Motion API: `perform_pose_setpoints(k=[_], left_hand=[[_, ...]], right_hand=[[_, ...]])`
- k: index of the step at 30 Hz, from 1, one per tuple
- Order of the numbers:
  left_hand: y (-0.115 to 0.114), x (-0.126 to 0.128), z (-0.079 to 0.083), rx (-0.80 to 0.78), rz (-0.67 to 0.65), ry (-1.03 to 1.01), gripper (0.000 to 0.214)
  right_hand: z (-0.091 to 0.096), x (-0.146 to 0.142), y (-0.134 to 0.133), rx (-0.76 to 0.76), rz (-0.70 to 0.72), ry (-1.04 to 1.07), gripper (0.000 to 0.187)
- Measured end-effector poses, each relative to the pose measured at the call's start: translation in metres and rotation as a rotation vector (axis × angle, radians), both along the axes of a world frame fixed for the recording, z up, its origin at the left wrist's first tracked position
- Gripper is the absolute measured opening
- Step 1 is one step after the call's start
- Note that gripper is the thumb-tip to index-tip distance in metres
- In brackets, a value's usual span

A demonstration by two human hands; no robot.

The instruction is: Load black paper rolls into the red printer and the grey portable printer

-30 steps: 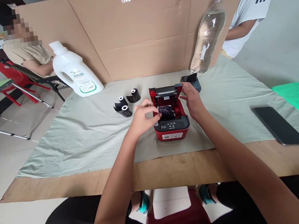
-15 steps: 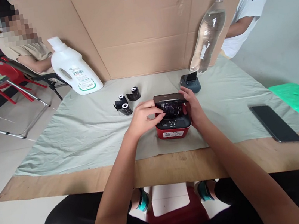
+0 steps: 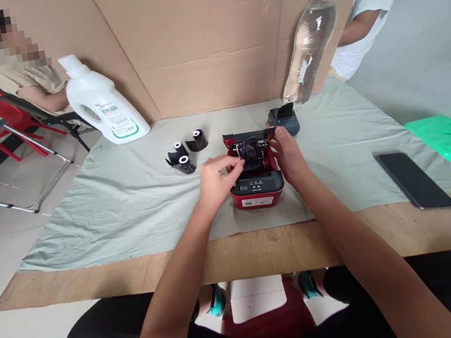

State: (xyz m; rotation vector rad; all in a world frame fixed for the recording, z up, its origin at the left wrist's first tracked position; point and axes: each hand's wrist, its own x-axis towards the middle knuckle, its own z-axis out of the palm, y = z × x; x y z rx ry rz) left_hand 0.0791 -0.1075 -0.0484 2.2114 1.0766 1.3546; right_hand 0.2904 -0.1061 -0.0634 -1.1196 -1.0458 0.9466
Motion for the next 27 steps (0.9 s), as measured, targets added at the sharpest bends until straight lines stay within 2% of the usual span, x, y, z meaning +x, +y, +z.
perform_pose_setpoints(k=[4, 9, 14, 16, 19, 22, 27], left_hand=[[0.0012, -0.0009, -0.0005, -0.087, 0.001, 0.022, 0.013], [0.0019, -0.001, 0.0015, -0.132, 0.037, 0.038, 0.015], [0.0019, -0.002, 0.0033, -0.151, -0.037, 0.095, 0.014], [0.0011, -0.0035, 0.0034, -0.122, -0.046, 0.095, 0.017], [0.0001, -0.0061, 0.0035, 0.007, -0.033, 0.112, 0.024], [0.0007, -0.0077, 0.0039, 0.138, -0.008, 0.151, 0.02], [0.001, -0.0047, 0.004, 0.169, 0.016, 0.109, 0.013]], right_hand=[[0.0, -0.0008, -0.0009, 0.002, 0.006, -0.053, 0.057], [-0.0032, 0.0004, -0.0019, 0.011, 0.003, -0.063, 0.056], [-0.0018, 0.0027, -0.004, 0.031, 0.024, -0.003, 0.044], [0.0003, 0.004, -0.0052, 0.021, 0.033, 0.014, 0.038], [0.0026, 0.0054, -0.0076, 0.0, 0.028, 0.012, 0.03], [0.0022, 0.0058, -0.0088, 0.023, 0.024, -0.016, 0.021], [-0.0041, 0.0047, -0.0076, 0.041, 0.02, -0.087, 0.014]])
